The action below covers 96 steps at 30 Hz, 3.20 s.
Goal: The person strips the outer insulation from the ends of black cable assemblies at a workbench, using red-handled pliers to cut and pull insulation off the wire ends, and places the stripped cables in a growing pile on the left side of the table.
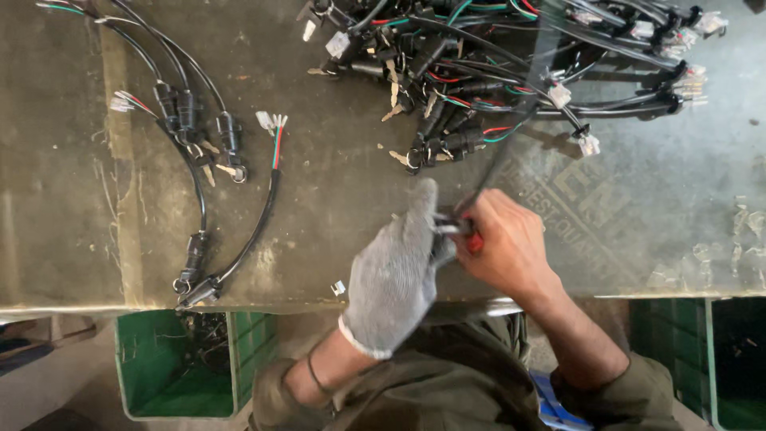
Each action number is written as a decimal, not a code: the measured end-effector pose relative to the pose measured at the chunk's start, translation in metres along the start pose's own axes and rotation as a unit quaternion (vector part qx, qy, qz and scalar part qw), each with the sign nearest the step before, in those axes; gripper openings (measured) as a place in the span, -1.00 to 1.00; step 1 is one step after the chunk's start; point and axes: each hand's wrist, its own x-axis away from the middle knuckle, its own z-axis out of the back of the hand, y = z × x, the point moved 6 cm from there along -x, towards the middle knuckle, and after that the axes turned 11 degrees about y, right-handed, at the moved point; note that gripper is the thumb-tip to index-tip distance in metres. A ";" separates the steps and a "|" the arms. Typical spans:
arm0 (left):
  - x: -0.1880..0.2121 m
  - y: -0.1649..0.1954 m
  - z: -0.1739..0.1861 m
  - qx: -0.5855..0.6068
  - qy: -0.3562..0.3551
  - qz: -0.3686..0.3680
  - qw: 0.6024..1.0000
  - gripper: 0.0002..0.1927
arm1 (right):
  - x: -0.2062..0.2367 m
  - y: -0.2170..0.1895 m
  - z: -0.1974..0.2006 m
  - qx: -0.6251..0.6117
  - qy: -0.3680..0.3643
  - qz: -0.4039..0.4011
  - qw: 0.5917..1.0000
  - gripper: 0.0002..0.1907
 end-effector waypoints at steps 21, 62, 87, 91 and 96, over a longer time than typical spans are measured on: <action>-0.061 -0.018 0.063 -0.149 0.172 -0.107 0.968 -0.44 | -0.100 -0.014 0.097 -0.031 0.015 0.188 0.982 -0.78; 0.005 0.026 -0.036 0.195 -0.075 -0.014 0.978 -0.87 | -0.003 -0.077 0.112 -0.530 0.032 -0.054 0.845 -0.70; -0.011 -0.045 -0.024 0.396 0.082 0.200 0.892 -0.72 | 0.054 0.034 -0.030 -0.319 -0.077 -0.283 0.901 -0.69; 0.005 -0.033 -0.029 0.339 0.086 0.095 0.932 -0.69 | 0.027 0.011 0.005 -0.274 0.005 -0.083 0.958 -0.64; 0.002 -0.040 -0.015 0.224 0.045 0.124 0.966 -0.64 | 0.009 -0.022 0.029 -0.167 0.045 0.080 0.982 -0.65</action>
